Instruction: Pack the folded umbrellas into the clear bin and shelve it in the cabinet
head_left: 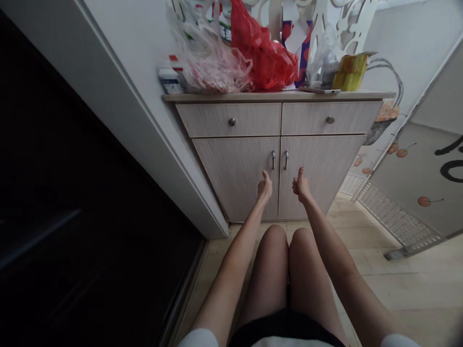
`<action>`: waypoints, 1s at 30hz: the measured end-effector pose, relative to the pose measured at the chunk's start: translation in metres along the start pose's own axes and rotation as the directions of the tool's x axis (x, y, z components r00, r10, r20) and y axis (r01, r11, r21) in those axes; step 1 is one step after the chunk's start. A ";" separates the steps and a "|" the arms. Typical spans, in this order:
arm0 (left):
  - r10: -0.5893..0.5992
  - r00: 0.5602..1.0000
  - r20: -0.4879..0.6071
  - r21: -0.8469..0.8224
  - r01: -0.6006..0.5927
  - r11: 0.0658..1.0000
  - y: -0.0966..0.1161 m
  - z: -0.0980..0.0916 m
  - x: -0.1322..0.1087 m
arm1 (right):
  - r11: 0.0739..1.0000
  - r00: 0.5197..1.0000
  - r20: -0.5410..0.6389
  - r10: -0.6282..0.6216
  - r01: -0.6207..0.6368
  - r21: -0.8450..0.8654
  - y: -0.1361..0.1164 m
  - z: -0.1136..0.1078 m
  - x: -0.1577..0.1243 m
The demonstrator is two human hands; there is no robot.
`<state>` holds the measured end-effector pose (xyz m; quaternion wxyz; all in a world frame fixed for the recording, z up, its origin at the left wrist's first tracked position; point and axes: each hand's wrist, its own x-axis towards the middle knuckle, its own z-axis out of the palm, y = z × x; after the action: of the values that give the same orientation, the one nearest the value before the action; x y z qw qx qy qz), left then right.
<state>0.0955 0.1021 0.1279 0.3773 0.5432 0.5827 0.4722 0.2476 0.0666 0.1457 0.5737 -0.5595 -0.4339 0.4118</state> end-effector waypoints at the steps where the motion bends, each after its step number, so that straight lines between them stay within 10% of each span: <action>1: 0.017 1.000 -0.013 0.023 -0.016 1.000 -0.001 0.001 0.004 | 0.998 0.998 -0.042 -0.054 0.053 -0.038 0.004 0.000 0.006; 6: 0.228 0.962 -0.151 0.191 -0.198 0.961 0.009 0.011 0.038 | 0.908 0.908 -0.119 -0.402 0.378 -0.181 0.009 0.015 0.053; 14: 0.204 0.979 -0.009 0.059 -0.203 0.977 0.024 0.030 0.070 | 0.918 0.935 0.039 -0.352 0.353 -0.180 0.005 0.037 0.094; 30: 0.274 0.897 -0.348 -0.089 -0.323 0.942 -0.032 -0.072 -0.086 | 0.909 0.877 -0.244 -0.414 0.383 -0.165 0.026 -0.084 -0.078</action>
<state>0.0283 0.0076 0.1099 0.2356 0.5105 0.5115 0.6498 0.3060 -0.0313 0.1170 0.6683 -0.5406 -0.4789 0.1785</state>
